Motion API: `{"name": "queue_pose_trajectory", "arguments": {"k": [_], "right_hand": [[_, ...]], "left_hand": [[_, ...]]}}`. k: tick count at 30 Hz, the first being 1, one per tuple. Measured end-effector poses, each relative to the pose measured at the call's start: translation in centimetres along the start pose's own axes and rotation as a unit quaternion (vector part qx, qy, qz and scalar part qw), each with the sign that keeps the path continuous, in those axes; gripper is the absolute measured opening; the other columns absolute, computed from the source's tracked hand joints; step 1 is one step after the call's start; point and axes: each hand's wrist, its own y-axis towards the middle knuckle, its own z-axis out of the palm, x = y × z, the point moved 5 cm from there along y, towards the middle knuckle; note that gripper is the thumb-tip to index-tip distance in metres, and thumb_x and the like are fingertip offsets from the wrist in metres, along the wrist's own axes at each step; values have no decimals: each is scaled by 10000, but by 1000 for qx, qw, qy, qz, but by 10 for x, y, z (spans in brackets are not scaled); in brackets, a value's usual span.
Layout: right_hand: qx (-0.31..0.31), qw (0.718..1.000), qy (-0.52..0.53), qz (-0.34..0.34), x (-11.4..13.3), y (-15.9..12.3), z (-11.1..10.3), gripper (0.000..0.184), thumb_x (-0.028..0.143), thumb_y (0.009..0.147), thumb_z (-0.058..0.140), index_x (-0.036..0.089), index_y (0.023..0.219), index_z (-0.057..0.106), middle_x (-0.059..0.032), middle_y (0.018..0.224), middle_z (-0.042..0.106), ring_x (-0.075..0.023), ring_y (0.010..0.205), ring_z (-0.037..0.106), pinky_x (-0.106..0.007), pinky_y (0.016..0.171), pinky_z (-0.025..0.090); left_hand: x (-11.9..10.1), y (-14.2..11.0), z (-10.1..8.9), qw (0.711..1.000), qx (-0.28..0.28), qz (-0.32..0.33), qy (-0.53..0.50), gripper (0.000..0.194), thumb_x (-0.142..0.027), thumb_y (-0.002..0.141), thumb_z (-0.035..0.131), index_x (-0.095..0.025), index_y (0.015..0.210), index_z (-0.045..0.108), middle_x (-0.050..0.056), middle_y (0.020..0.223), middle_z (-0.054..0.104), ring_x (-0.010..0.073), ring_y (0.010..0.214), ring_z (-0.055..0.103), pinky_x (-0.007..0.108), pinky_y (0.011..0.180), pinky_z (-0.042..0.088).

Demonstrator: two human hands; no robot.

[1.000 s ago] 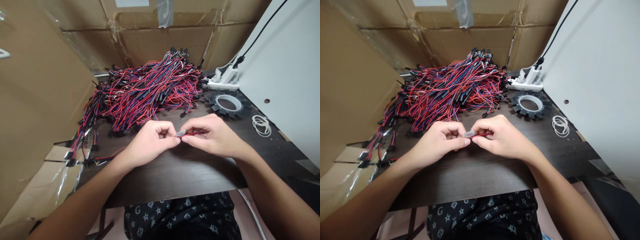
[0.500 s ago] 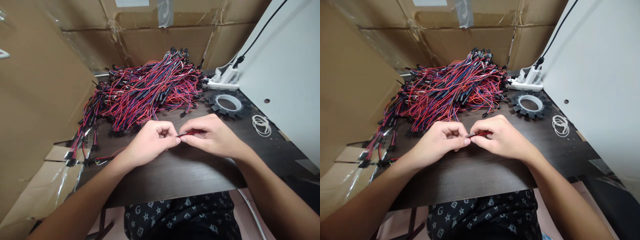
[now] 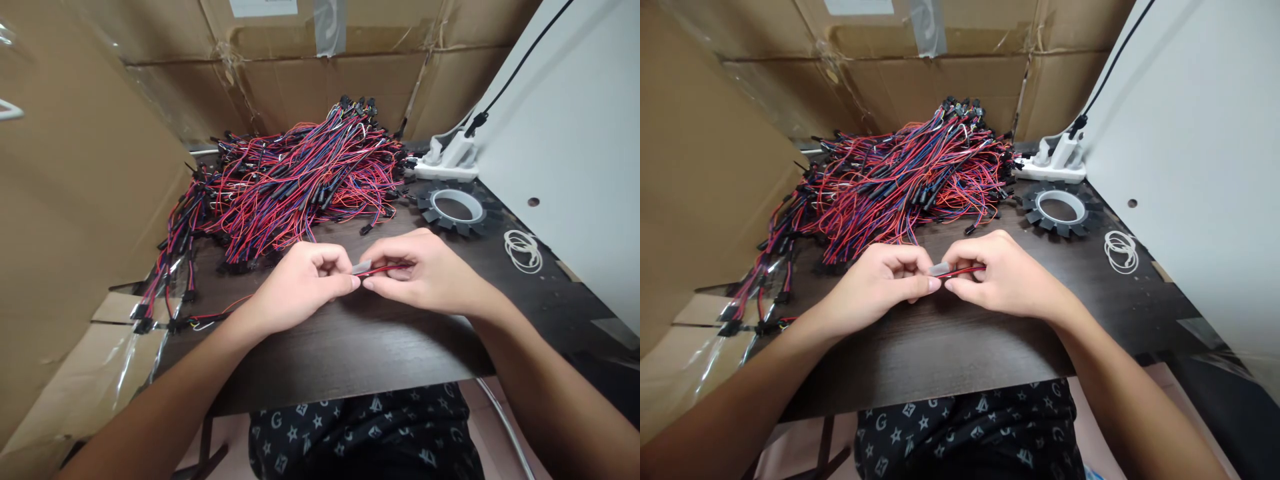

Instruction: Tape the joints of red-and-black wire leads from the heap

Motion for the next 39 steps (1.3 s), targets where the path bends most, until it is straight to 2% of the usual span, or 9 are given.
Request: {"name": "queue_pose_trajectory", "arguments": {"k": [3,10,19,30,33,39], "right_hand": [[-3,1000,-12,-15,1,0,0,61,85,740,632,112,778,671,56,531,503,-41,464,371,-160,461,308],[-13,999,-24,-20,2,0,-1,59,96,778,613,103,771,671,30,586,574,-43,487,416,-162,501,337],[-2,1000,-19,-22,1,0,0,55,101,810,612,89,789,662,39,594,536,-36,514,414,-144,519,333],[-15,1000,-16,-2,-1,0,-2,66,95,821,609,83,785,664,60,561,483,-28,498,381,-143,506,316],[-16,1000,-7,6,-1,1,-1,70,97,819,609,82,773,660,62,555,477,-26,495,376,-144,496,309],[-11,999,19,25,-2,1,-2,79,109,821,600,84,760,645,59,556,487,-29,499,389,-146,486,309]], "left_hand": [[-1,0,0,1000,0,1,-1,148,-196,726,634,-115,624,563,-56,512,479,48,483,407,168,464,300],[-1,0,-1,1000,-7,0,-1,146,-199,732,636,-114,632,573,-53,512,485,51,478,413,168,460,304],[-2,2,-2,1000,-12,15,1,129,-169,745,631,-106,643,582,-59,505,485,43,465,407,158,444,304],[-8,-2,-3,980,-100,104,140,90,-150,760,613,-89,704,647,-26,546,547,58,487,426,175,463,329],[-9,-3,-3,976,-117,115,143,77,-155,754,623,-84,760,653,-16,565,567,68,489,447,186,472,349],[-11,-4,-3,979,-112,122,122,68,-146,759,619,-85,746,647,-8,577,579,71,492,461,186,470,361]]}}
